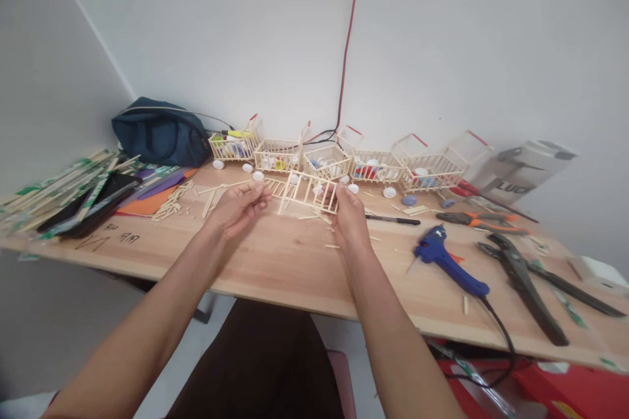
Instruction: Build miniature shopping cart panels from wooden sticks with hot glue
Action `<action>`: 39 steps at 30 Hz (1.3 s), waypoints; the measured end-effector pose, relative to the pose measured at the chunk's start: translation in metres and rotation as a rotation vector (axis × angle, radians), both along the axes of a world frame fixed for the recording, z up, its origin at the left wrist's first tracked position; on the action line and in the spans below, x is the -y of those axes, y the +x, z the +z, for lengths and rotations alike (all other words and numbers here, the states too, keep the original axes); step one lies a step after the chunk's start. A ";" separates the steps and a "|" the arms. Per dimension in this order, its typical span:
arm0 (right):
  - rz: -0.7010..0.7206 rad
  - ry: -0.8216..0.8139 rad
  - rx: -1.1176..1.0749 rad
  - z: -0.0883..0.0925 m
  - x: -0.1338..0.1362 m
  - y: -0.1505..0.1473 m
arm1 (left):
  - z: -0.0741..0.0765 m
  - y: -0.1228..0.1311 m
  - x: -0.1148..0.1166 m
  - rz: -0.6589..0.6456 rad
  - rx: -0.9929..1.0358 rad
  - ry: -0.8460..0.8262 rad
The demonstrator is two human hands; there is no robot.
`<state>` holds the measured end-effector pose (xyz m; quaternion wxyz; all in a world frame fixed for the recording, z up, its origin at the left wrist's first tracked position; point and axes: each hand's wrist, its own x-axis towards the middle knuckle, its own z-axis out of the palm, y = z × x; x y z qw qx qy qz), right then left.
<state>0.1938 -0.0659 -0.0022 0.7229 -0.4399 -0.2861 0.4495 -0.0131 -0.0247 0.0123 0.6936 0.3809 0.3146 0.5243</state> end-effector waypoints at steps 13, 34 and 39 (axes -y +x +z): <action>-0.035 0.025 0.025 0.001 -0.001 0.000 | -0.001 -0.008 -0.006 0.177 0.064 0.089; 0.008 -0.025 0.082 0.003 0.002 -0.009 | -0.003 0.006 0.004 0.098 -0.348 0.309; 0.020 -0.029 0.147 -0.002 0.001 -0.014 | -0.005 0.015 0.008 -0.136 -0.256 0.200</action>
